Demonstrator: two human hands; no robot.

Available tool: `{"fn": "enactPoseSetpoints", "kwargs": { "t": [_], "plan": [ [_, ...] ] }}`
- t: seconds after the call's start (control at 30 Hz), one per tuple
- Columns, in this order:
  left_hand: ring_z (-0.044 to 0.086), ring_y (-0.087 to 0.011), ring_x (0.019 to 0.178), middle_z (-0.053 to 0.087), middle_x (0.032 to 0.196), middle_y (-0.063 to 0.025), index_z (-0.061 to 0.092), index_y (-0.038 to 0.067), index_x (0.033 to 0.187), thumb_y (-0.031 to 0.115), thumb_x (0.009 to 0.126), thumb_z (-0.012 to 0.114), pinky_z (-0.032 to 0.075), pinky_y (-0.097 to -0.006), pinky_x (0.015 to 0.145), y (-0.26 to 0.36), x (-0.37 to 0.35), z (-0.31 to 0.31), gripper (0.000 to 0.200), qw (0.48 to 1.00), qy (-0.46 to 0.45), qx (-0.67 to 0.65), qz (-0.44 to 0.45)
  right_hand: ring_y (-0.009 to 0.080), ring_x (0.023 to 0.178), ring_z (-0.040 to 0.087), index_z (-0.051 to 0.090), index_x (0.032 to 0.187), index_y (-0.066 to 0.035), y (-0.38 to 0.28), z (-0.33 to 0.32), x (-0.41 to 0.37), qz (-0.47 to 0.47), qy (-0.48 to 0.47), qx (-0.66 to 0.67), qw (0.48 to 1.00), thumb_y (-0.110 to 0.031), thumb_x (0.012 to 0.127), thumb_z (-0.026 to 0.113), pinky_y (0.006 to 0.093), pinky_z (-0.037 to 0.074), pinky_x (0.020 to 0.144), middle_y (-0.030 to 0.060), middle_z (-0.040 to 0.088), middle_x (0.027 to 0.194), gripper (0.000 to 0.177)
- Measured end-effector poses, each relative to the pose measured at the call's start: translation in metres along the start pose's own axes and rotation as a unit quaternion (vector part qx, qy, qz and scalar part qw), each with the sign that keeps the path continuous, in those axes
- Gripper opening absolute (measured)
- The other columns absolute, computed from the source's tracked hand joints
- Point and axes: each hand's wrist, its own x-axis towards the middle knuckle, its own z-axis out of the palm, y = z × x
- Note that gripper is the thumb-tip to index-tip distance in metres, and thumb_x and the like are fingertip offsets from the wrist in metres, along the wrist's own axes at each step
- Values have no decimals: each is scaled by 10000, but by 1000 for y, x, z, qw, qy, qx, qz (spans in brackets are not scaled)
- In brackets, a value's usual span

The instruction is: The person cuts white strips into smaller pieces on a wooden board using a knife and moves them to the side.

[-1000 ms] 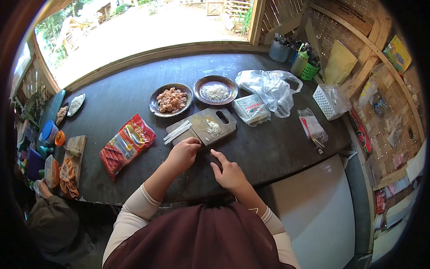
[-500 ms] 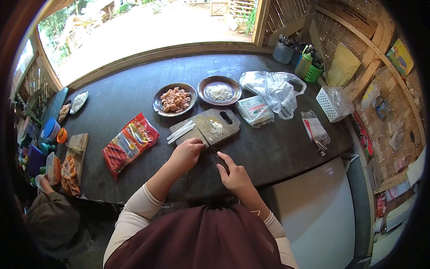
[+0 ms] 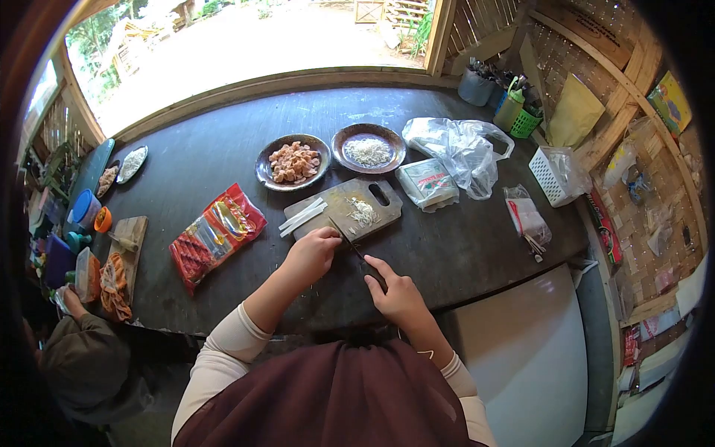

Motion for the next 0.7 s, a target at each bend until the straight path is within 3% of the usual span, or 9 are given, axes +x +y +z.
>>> {"fn": "enactPoseSetpoints", "kwargs": {
  "t": [0.1, 0.17, 0.4, 0.47, 0.5, 0.57, 0.7],
  "plan": [
    [629, -323, 972, 643, 1064, -119, 698, 11, 993, -12, 764, 586, 517, -384, 852, 0, 0, 0, 256, 1000, 7, -3, 0, 327, 779, 709, 557, 1316, -137, -5, -7, -1, 2, -14, -9, 1000, -201, 917, 620, 370, 516, 697, 253, 667, 806, 409],
    [630, -322, 965, 643, 1063, -116, 699, 14, 996, -8, 771, 586, 517, -386, 851, 0, 1, -1, 254, 1000, -1, -2, 1, 450, 797, 652, 566, 1302, -168, -7, -13, -2, 11, -31, -6, 999, -253, 910, 605, 470, 519, 700, 277, 653, 806, 403],
    [635, -317, 956, 644, 1065, -111, 700, 24, 997, 5, 779, 592, 520, -386, 848, -2, 2, 0, 245, 1000, -2, -16, -6, 434, 738, 657, 566, 1304, -145, -9, -22, -10, 18, -39, 7, 999, -239, 908, 603, 455, 517, 670, 268, 645, 751, 409],
    [637, -316, 956, 644, 1064, -110, 700, 28, 993, 16, 781, 597, 522, -386, 848, -2, 2, -2, 236, 1000, -8, -16, -10, 276, 729, 706, 560, 1311, -101, -12, -24, -11, 36, -54, -16, 998, -174, 907, 616, 342, 510, 682, 233, 676, 800, 415],
    [637, -316, 956, 644, 1064, -110, 700, 28, 993, 16, 781, 597, 522, -386, 848, -1, 3, -2, 236, 1000, -8, -16, -12, 276, 729, 706, 560, 1311, -101, -11, -23, -9, 35, -55, -16, 998, -174, 907, 616, 342, 510, 682, 233, 676, 800, 415],
    [622, -290, 975, 639, 1044, -93, 706, 31, 971, 36, 787, 588, 523, -377, 844, 0, 3, -2, 218, 1000, -10, -6, -12, 339, 856, 710, 560, 1308, -101, -6, -20, -7, 24, -44, 13, 999, -171, 906, 613, 361, 521, 747, 253, 684, 883, 411],
    [623, -288, 975, 638, 1050, -92, 707, 36, 964, 40, 787, 591, 525, -377, 839, 0, 4, -2, 212, 1000, -13, -3, -15, 381, 940, 685, 559, 1308, -104, 1, -8, 7, 1, -34, 22, 999, -168, 906, 613, 379, 520, 805, 272, 678, 959, 410]
  ]
}}
